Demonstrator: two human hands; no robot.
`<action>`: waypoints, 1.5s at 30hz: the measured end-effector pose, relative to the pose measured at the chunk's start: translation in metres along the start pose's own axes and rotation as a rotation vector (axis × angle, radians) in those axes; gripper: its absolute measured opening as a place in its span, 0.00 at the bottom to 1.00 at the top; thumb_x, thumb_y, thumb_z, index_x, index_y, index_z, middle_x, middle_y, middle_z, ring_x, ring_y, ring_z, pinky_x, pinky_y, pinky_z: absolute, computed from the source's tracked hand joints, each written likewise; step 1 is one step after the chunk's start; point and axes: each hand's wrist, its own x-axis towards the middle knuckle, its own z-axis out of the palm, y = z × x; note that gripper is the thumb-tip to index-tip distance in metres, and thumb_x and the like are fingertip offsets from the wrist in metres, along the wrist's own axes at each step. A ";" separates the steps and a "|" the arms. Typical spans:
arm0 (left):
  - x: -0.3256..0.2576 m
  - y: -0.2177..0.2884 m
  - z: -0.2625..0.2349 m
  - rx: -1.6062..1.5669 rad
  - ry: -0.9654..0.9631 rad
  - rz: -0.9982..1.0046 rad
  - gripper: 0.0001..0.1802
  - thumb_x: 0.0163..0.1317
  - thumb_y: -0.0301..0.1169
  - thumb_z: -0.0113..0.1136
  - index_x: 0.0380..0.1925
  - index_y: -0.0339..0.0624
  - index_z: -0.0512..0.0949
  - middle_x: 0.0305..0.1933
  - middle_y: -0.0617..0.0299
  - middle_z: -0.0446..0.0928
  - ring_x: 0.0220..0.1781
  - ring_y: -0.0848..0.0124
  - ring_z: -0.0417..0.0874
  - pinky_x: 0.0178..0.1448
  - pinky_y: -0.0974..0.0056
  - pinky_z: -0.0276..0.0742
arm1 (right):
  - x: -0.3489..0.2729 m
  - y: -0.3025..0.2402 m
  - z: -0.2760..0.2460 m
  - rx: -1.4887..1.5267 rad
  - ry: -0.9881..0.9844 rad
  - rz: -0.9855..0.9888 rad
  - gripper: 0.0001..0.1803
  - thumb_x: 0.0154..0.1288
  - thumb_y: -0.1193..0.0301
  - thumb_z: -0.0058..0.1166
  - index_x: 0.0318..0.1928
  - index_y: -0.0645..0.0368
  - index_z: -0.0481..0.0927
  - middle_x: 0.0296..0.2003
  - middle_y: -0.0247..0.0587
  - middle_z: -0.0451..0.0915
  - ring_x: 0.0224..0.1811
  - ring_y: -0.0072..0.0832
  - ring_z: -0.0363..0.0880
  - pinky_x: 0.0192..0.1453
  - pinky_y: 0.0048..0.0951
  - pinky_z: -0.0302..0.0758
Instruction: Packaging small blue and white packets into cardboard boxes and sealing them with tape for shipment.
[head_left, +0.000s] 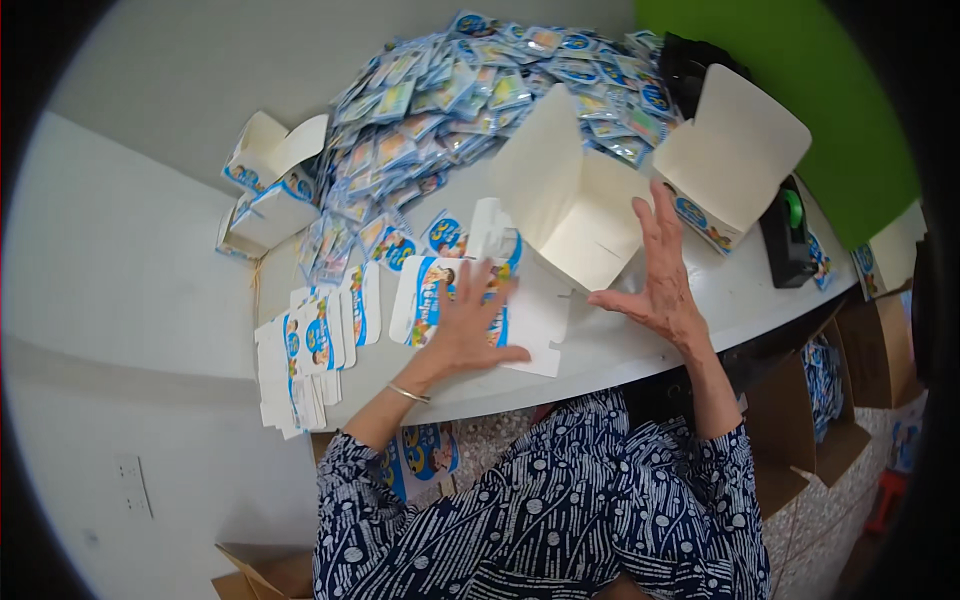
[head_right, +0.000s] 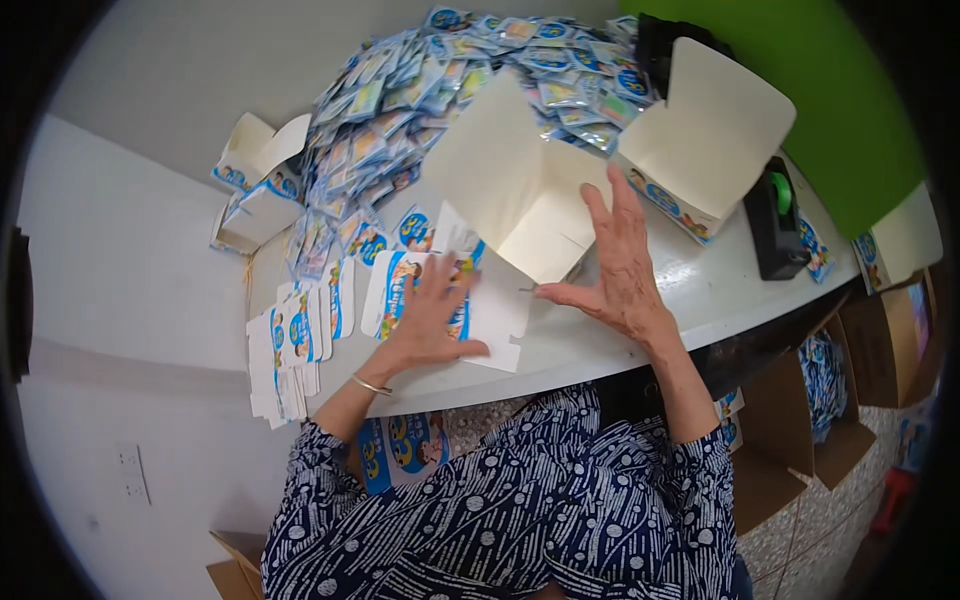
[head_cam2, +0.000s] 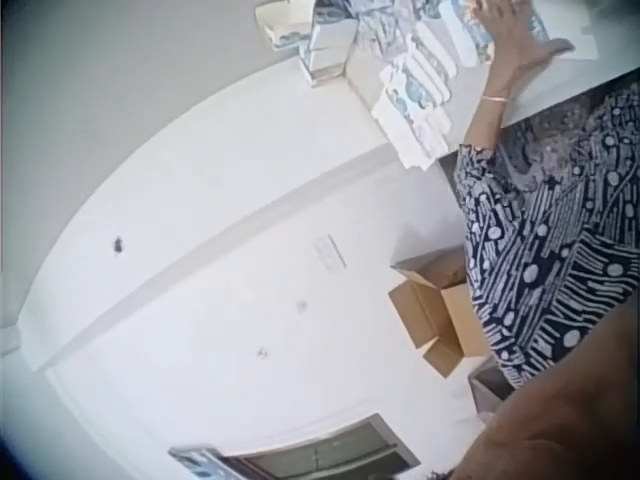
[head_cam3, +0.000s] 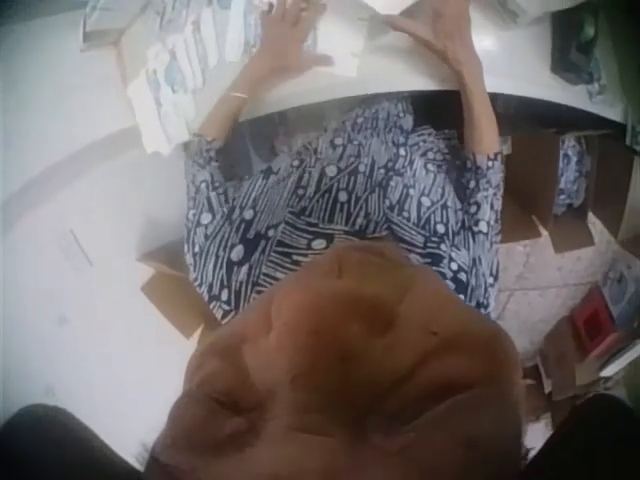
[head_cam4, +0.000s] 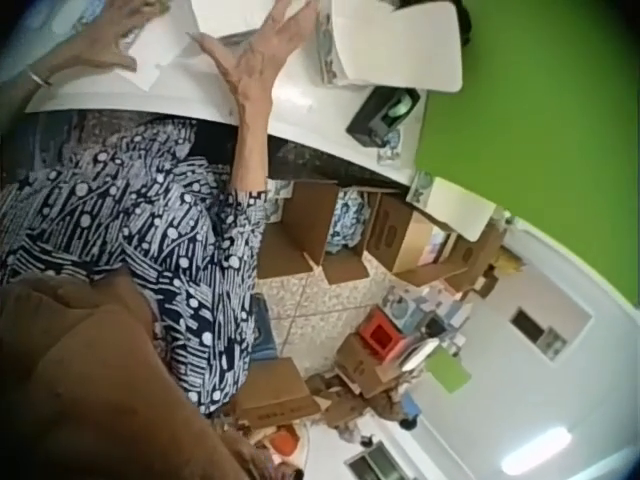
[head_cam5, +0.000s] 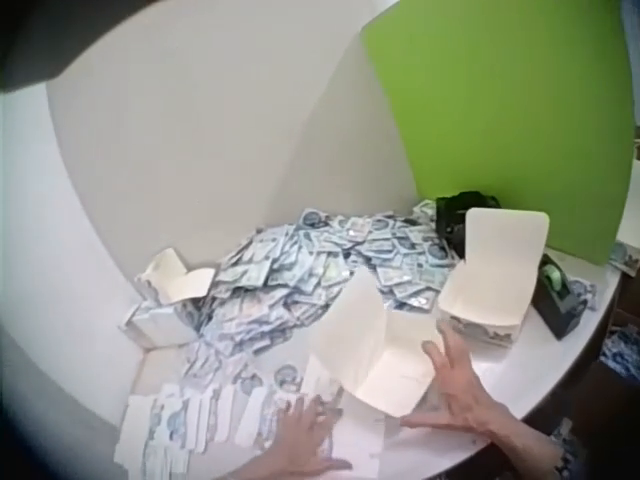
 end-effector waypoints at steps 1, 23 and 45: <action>-0.006 0.010 -0.003 0.122 -0.112 0.041 0.62 0.40 0.69 0.65 0.70 0.44 0.56 0.74 0.42 0.51 0.74 0.37 0.49 0.71 0.33 0.45 | 0.007 -0.005 -0.004 -0.078 -0.098 -0.071 0.60 0.38 0.47 0.74 0.69 0.58 0.57 0.73 0.58 0.44 0.75 0.56 0.42 0.75 0.51 0.49; -0.158 -0.081 -0.153 0.576 0.541 -0.258 0.30 0.50 0.12 0.56 0.57 0.35 0.73 0.58 0.47 0.75 0.58 0.49 0.77 0.58 0.54 0.73 | 0.001 0.001 -0.003 -0.645 -0.015 -0.233 0.30 0.45 0.52 0.70 0.37 0.63 0.73 0.43 0.43 0.74 0.51 0.42 0.70 0.58 0.45 0.61; 0.035 -0.118 0.010 -0.039 0.251 -0.564 0.42 0.52 0.60 0.63 0.57 0.38 0.72 0.59 0.39 0.71 0.65 0.49 0.68 0.67 0.48 0.63 | -0.021 -0.007 -0.034 -0.498 0.083 -0.077 0.40 0.45 0.56 0.72 0.57 0.58 0.69 0.70 0.53 0.57 0.69 0.51 0.58 0.68 0.49 0.61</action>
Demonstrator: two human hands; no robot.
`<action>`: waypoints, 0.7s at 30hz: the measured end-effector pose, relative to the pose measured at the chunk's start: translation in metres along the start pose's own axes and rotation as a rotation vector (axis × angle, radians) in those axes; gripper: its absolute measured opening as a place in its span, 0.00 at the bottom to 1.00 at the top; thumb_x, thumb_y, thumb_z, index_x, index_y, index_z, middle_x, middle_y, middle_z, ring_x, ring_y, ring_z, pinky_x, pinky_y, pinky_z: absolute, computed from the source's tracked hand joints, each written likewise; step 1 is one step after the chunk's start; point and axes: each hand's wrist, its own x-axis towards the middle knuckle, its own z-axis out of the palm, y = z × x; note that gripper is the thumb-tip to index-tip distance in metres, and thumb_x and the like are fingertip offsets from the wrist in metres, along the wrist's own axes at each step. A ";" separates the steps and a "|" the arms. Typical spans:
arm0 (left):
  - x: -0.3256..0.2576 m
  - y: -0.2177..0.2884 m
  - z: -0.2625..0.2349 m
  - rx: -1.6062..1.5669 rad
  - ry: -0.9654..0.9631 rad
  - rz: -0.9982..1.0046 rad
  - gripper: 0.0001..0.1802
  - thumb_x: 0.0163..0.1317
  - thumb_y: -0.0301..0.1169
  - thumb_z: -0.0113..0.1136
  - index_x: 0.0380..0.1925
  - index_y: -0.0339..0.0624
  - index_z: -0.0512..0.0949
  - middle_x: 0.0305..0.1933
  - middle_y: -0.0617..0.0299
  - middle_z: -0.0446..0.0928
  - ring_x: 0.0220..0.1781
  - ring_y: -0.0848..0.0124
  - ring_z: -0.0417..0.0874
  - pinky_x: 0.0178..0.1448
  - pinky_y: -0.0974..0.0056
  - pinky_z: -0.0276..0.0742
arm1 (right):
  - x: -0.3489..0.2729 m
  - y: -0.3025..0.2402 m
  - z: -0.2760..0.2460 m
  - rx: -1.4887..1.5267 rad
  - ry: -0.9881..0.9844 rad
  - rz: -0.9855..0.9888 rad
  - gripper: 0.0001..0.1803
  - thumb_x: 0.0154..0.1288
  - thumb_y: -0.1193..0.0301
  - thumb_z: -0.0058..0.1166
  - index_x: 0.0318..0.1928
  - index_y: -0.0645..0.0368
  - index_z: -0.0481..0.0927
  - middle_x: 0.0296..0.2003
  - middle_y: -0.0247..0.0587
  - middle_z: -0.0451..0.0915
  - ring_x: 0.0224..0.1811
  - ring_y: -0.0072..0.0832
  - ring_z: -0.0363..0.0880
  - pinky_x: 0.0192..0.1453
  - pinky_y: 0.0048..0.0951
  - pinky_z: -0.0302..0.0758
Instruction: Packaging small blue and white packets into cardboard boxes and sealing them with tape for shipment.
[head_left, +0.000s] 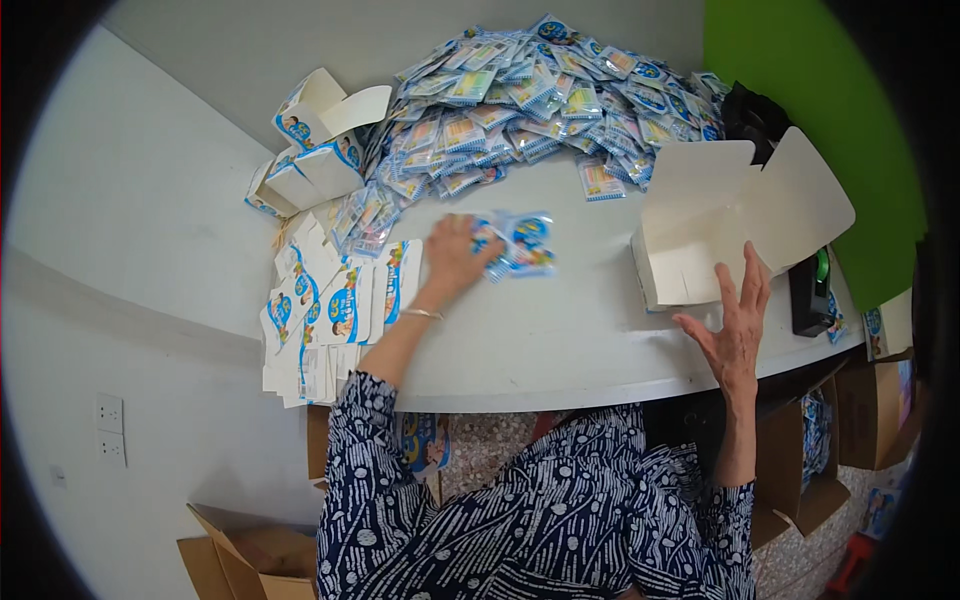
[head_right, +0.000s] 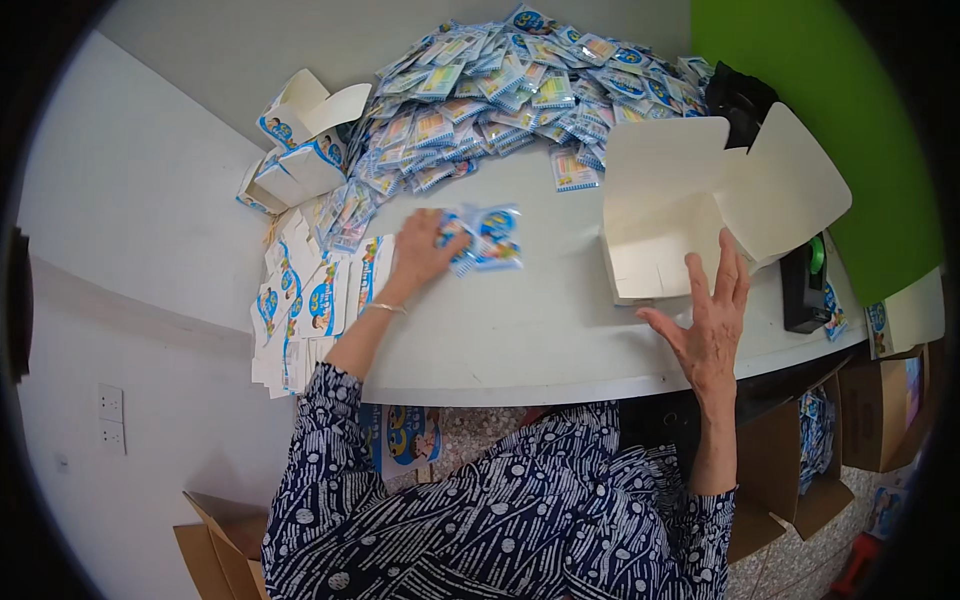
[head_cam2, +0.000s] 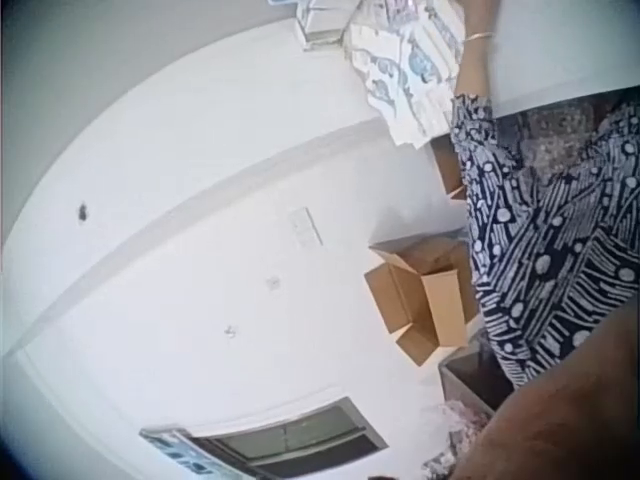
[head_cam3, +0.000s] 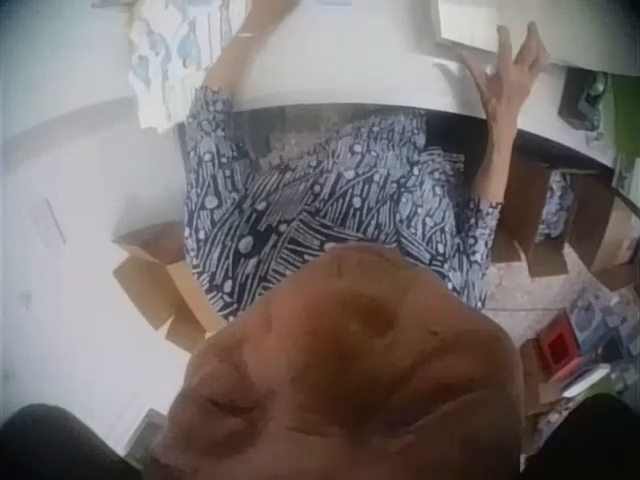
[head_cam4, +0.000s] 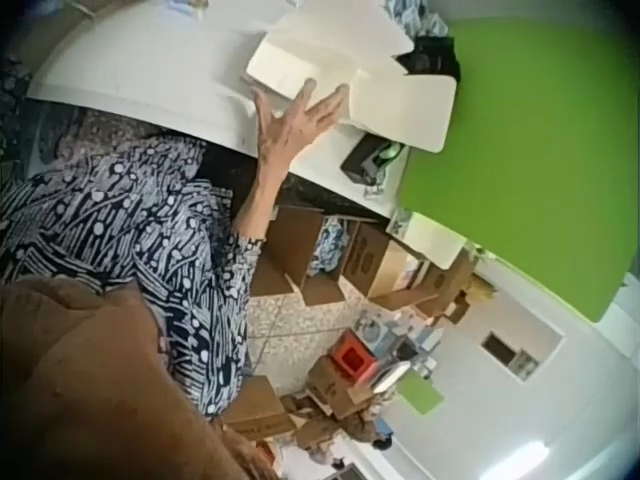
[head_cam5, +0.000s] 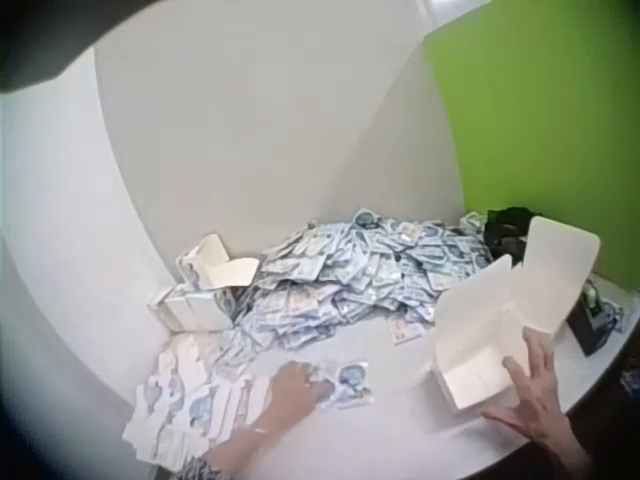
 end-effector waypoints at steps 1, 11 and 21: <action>-0.010 0.015 0.001 -0.065 0.003 0.182 0.41 0.53 0.60 0.63 0.56 0.39 0.73 0.60 0.39 0.70 0.66 0.48 0.67 0.67 0.48 0.63 | -0.003 0.000 0.001 -0.054 0.022 -0.025 0.36 0.45 0.60 0.73 0.54 0.58 0.71 0.70 0.53 0.57 0.68 0.52 0.58 0.67 0.48 0.62; 0.050 -0.204 -0.051 0.259 0.147 -0.363 0.60 0.43 0.71 0.62 0.70 0.44 0.57 0.70 0.33 0.56 0.71 0.40 0.59 0.69 0.41 0.58 | -0.006 -0.002 -0.001 -0.025 0.069 -0.029 0.22 0.46 0.75 0.71 0.41 0.60 0.73 0.70 0.53 0.59 0.68 0.54 0.59 0.66 0.47 0.65; 0.068 -0.211 -0.073 0.423 0.028 -0.018 0.27 0.54 0.34 0.57 0.55 0.39 0.69 0.33 0.40 0.81 0.37 0.43 0.82 0.42 0.44 0.77 | -0.025 0.004 0.004 -0.006 -0.026 0.104 0.22 0.49 0.78 0.68 0.45 0.62 0.72 0.67 0.54 0.62 0.63 0.55 0.66 0.60 0.46 0.72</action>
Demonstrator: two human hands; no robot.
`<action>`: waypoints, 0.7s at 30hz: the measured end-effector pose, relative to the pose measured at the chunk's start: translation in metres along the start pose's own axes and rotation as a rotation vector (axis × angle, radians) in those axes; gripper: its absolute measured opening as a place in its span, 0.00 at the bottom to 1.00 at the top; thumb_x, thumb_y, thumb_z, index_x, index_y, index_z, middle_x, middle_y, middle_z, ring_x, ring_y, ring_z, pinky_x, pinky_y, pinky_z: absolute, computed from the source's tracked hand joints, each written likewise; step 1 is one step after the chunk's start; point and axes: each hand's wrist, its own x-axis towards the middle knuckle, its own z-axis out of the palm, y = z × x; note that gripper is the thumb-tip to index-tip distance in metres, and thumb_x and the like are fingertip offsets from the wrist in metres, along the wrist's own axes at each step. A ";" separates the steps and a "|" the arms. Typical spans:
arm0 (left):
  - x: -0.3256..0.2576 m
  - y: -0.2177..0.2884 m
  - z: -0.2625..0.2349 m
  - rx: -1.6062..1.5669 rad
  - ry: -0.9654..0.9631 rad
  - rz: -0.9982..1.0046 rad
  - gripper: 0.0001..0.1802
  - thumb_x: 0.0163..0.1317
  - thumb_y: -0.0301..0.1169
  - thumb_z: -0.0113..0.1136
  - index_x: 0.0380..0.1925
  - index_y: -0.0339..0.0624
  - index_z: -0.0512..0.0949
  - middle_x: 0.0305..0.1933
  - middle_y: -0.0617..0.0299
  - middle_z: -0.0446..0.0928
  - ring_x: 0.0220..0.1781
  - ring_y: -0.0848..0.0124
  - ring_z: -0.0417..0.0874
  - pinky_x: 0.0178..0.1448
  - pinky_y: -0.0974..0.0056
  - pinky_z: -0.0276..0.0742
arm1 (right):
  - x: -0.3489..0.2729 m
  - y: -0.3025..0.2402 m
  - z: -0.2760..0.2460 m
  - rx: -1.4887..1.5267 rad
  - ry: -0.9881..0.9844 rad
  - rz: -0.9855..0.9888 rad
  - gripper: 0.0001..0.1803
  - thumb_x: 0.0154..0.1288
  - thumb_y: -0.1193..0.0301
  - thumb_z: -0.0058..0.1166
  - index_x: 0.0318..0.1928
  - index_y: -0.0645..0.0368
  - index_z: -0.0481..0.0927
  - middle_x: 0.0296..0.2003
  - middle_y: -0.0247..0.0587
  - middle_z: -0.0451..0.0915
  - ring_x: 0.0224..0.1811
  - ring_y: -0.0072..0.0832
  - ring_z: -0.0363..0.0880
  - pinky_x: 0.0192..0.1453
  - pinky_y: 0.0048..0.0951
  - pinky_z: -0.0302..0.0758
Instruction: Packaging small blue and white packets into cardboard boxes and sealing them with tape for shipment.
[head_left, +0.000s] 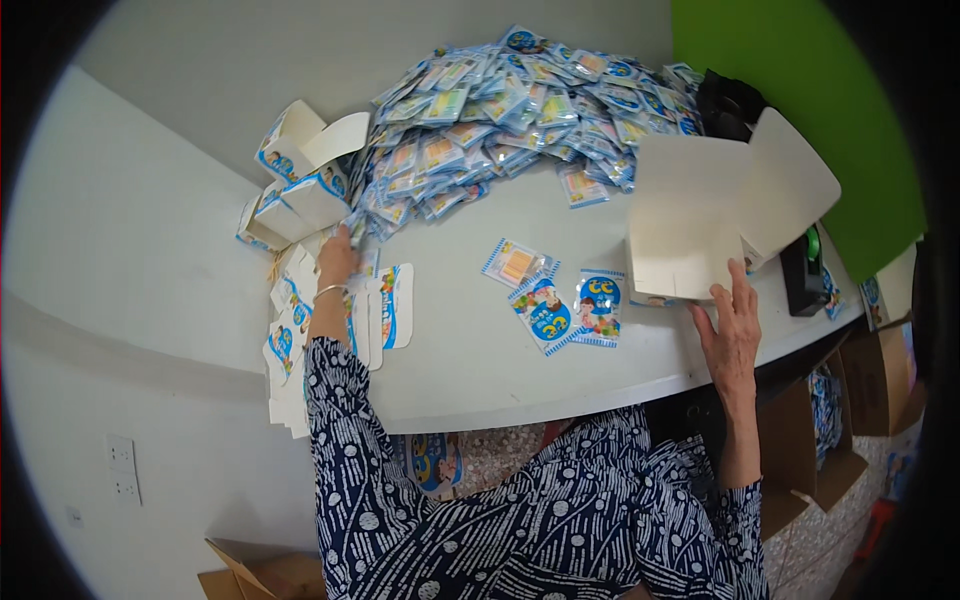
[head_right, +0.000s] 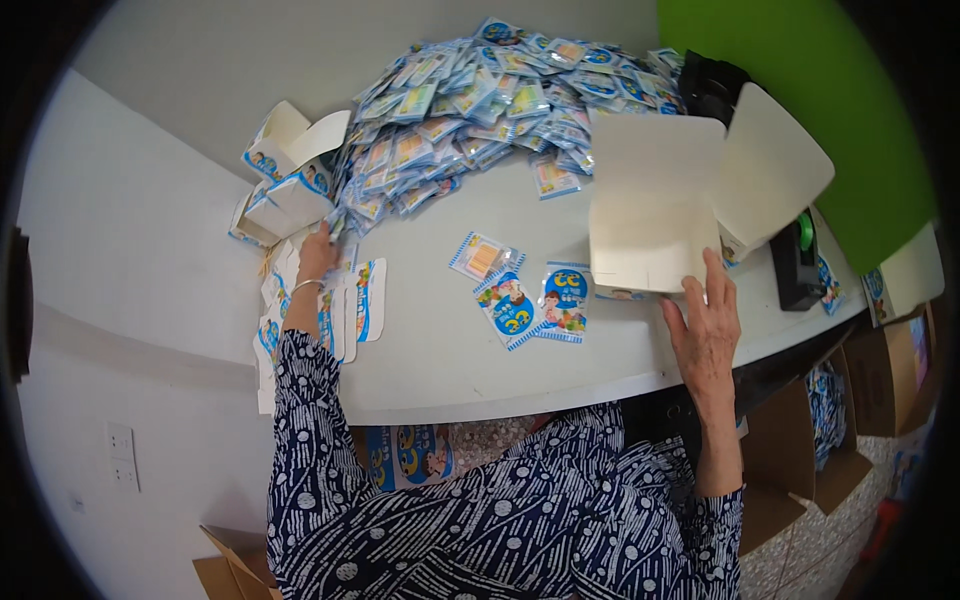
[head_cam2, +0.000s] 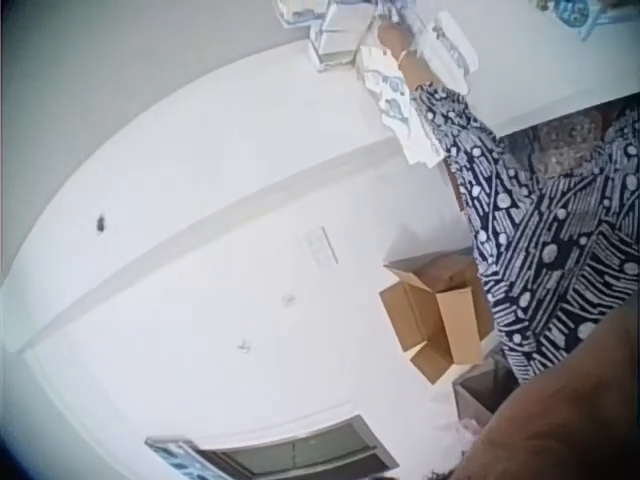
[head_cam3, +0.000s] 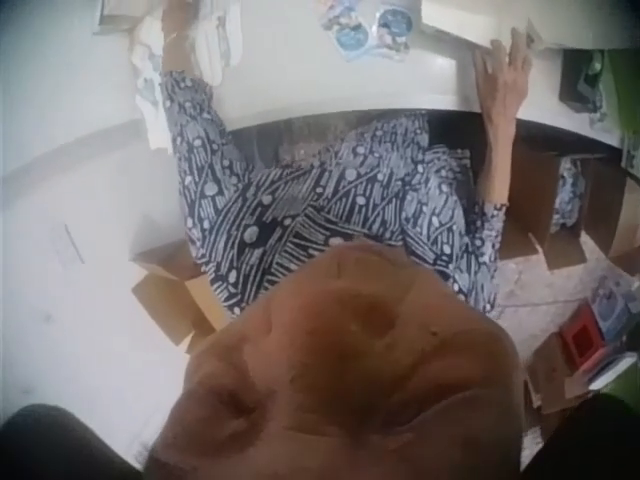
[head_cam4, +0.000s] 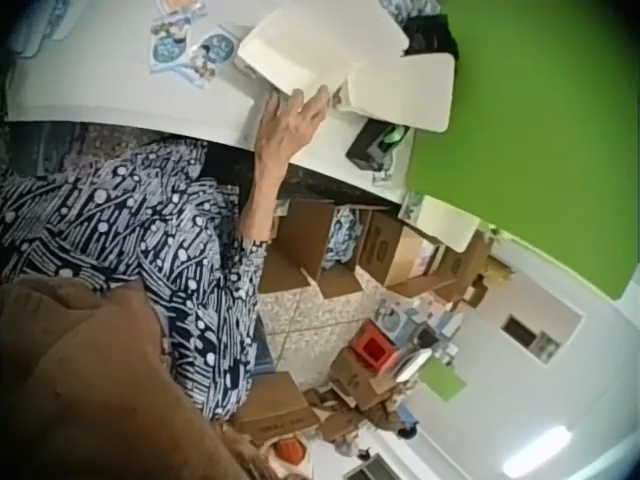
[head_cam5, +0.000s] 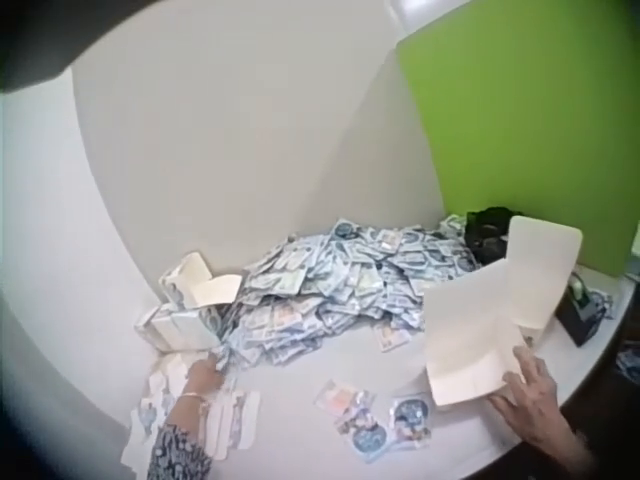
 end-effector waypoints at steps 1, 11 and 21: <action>0.003 0.001 -0.001 -0.006 -0.002 0.026 0.27 0.54 0.34 0.57 0.55 0.39 0.69 0.33 0.40 0.81 0.37 0.43 0.82 0.42 0.44 0.77 | 0.001 0.003 0.002 -0.031 0.007 -0.013 0.22 0.49 0.77 0.68 0.45 0.62 0.72 0.66 0.54 0.63 0.62 0.54 0.68 0.58 0.45 0.73; -0.077 0.194 -0.084 -0.459 0.292 0.406 0.33 0.56 0.26 0.55 0.65 0.52 0.66 0.56 0.51 0.77 0.36 0.48 0.83 0.39 0.51 0.79 | -0.013 -0.067 0.005 0.084 0.133 -0.208 0.24 0.51 0.71 0.68 0.48 0.65 0.75 0.59 0.52 0.71 0.58 0.51 0.69 0.60 0.46 0.69; -0.096 0.240 -0.128 -0.670 -0.275 0.652 0.30 0.60 0.40 0.64 0.60 0.40 0.70 0.61 0.48 0.74 0.62 0.52 0.74 0.63 0.57 0.71 | -0.022 -0.062 0.038 0.456 -0.163 -0.012 0.23 0.57 0.69 0.64 0.49 0.68 0.74 0.50 0.52 0.75 0.49 0.47 0.73 0.52 0.40 0.74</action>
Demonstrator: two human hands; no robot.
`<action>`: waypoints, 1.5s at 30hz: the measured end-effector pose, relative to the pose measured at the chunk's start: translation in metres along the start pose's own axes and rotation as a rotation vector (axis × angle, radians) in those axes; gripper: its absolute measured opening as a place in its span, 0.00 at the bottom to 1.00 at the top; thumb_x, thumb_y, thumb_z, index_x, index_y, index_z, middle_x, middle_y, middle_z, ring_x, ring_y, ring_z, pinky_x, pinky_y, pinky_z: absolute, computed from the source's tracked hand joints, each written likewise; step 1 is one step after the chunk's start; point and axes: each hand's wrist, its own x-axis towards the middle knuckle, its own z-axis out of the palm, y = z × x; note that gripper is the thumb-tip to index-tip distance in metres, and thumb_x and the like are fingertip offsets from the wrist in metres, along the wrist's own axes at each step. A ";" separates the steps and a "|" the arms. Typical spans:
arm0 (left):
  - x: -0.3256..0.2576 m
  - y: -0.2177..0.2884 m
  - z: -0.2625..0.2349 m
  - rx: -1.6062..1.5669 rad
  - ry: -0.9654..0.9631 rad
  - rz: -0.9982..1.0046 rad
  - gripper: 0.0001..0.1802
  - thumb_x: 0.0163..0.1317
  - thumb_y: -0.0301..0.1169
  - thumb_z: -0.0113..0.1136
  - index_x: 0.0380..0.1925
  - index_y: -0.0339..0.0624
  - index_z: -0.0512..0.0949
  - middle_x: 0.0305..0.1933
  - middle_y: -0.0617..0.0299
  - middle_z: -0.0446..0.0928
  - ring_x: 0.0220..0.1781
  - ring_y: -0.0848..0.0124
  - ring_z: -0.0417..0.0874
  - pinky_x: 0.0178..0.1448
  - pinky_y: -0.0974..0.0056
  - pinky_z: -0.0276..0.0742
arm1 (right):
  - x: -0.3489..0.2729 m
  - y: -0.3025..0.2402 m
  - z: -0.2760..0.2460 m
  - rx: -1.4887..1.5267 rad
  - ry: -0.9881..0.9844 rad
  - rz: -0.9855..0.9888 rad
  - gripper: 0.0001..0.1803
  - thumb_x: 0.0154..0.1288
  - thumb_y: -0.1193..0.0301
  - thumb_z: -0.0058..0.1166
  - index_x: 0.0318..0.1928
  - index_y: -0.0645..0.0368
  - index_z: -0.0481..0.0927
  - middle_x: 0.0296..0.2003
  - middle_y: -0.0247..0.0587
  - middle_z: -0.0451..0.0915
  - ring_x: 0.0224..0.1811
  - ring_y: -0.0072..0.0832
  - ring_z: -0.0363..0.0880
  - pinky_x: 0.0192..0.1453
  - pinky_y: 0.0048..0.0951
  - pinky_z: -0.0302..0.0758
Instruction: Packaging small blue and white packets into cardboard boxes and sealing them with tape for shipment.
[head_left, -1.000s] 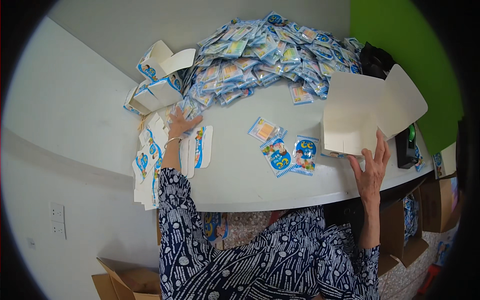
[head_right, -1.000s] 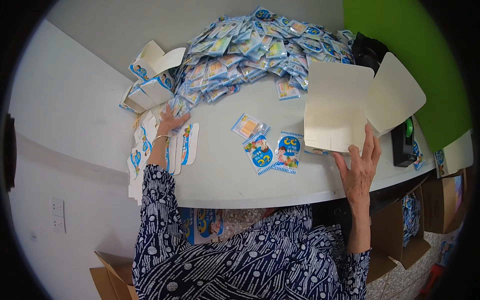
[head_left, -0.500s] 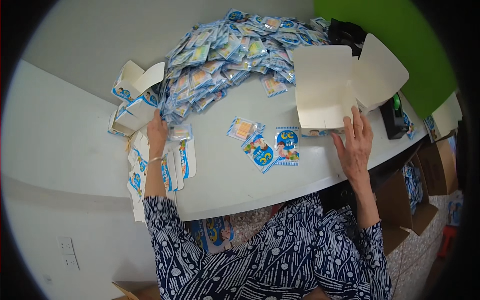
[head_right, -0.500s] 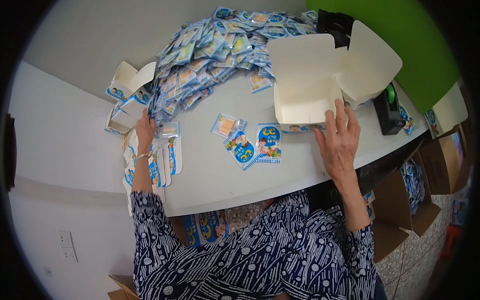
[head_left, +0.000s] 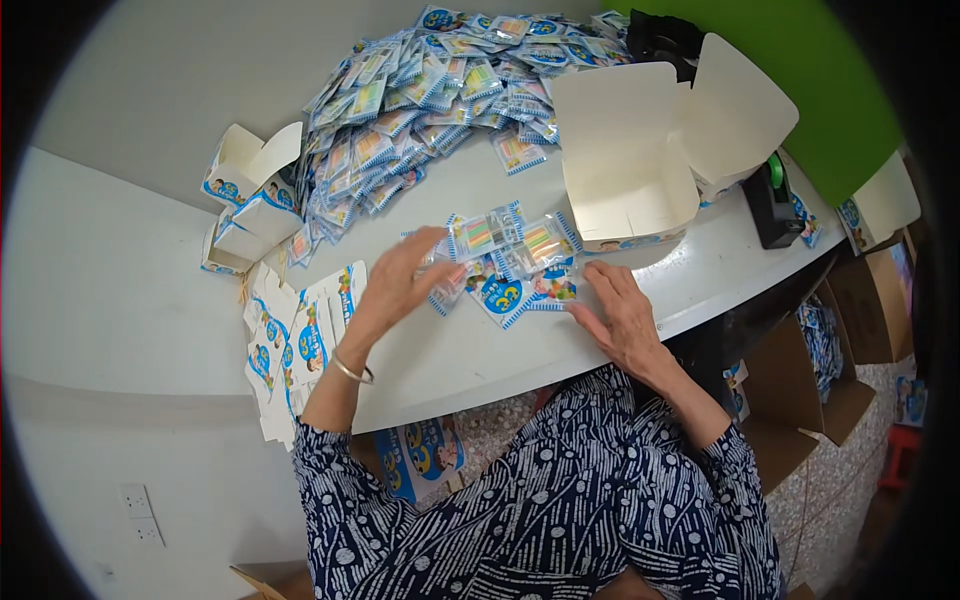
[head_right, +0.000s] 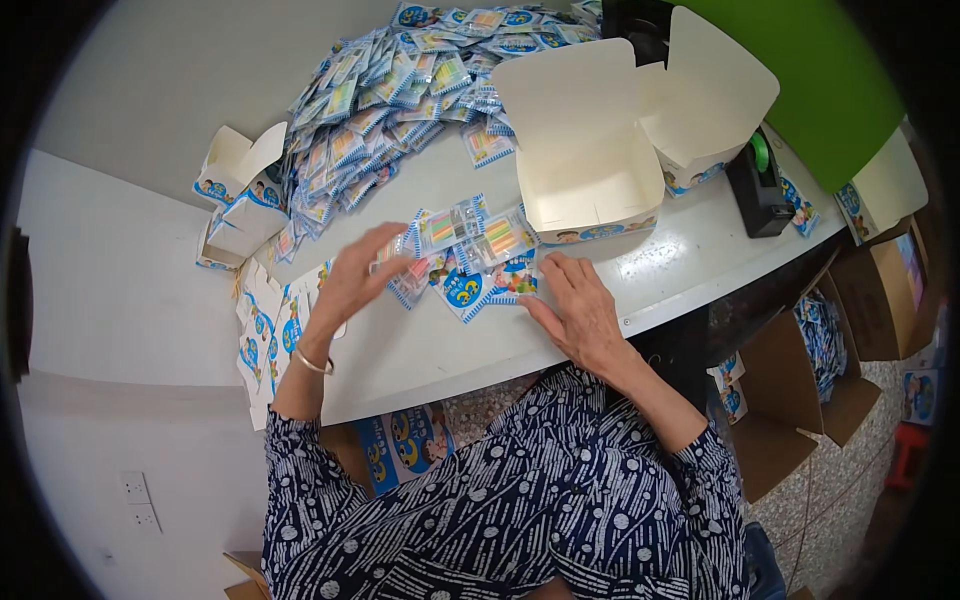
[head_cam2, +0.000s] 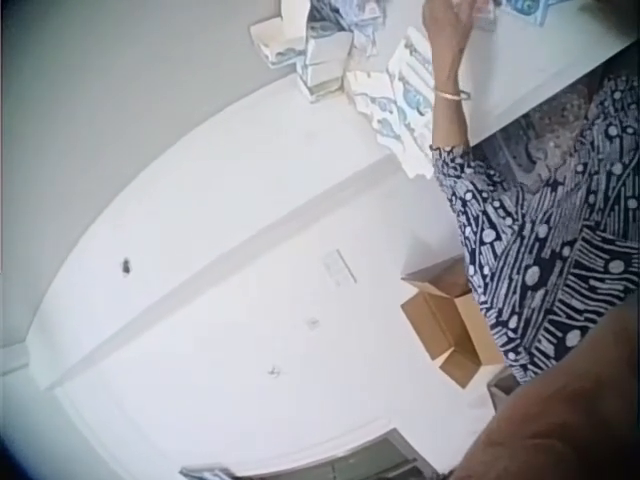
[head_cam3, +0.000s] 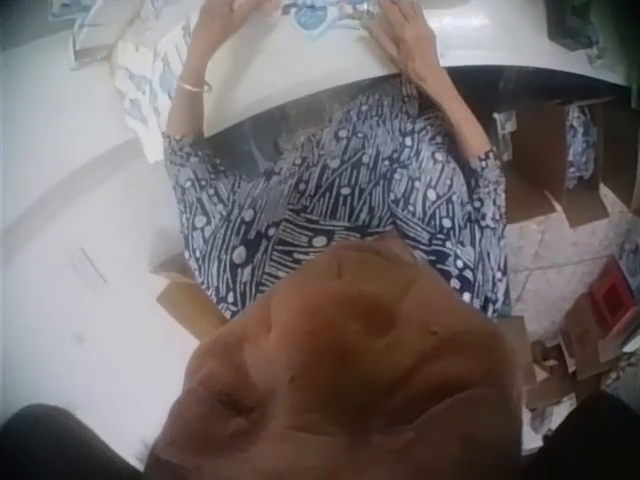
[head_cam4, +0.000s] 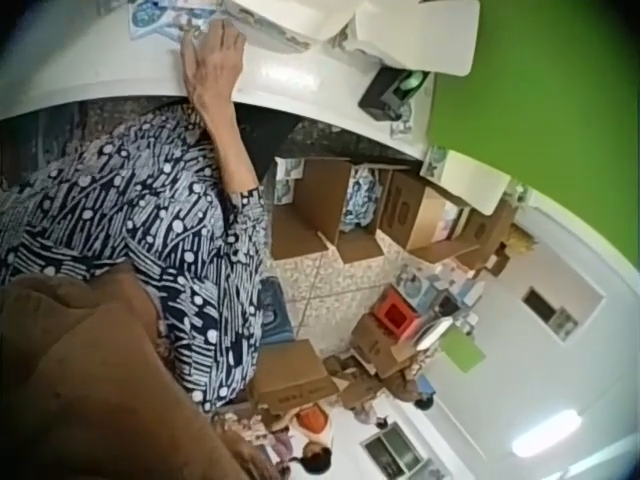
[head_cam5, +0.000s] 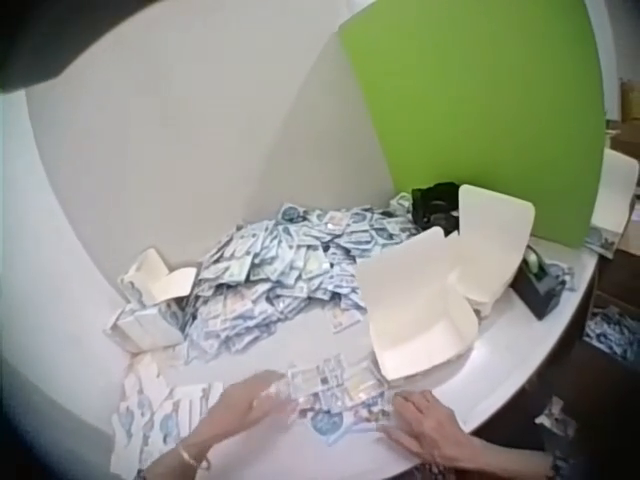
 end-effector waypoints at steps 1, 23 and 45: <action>0.010 -0.001 -0.005 -0.036 0.006 -0.094 0.31 0.60 0.41 0.64 0.60 0.38 0.71 0.61 0.48 0.73 0.63 0.53 0.74 0.64 0.57 0.70 | 0.001 0.002 0.002 -0.002 0.001 0.007 0.23 0.57 0.69 0.64 0.49 0.68 0.74 0.50 0.52 0.75 0.49 0.47 0.73 0.52 0.40 0.74; 0.093 0.010 0.044 -0.487 -0.129 -0.171 0.10 0.56 0.32 0.67 0.31 0.38 0.78 0.26 0.70 0.76 0.28 0.82 0.71 0.33 0.73 0.67 | 0.014 -0.007 0.029 -0.331 -0.122 -0.068 0.23 0.56 0.60 0.63 0.51 0.53 0.75 0.46 0.46 0.70 0.45 0.40 0.68 0.44 0.40 0.65; 0.009 0.105 0.082 -0.291 0.122 0.366 0.14 0.60 0.31 0.61 0.41 0.34 0.74 0.39 0.50 0.76 0.38 0.54 0.79 0.43 0.57 0.75 | 0.003 0.017 -0.012 0.293 -0.198 0.020 0.28 0.51 0.63 0.69 0.49 0.62 0.74 0.42 0.47 0.74 0.42 0.42 0.73 0.45 0.37 0.72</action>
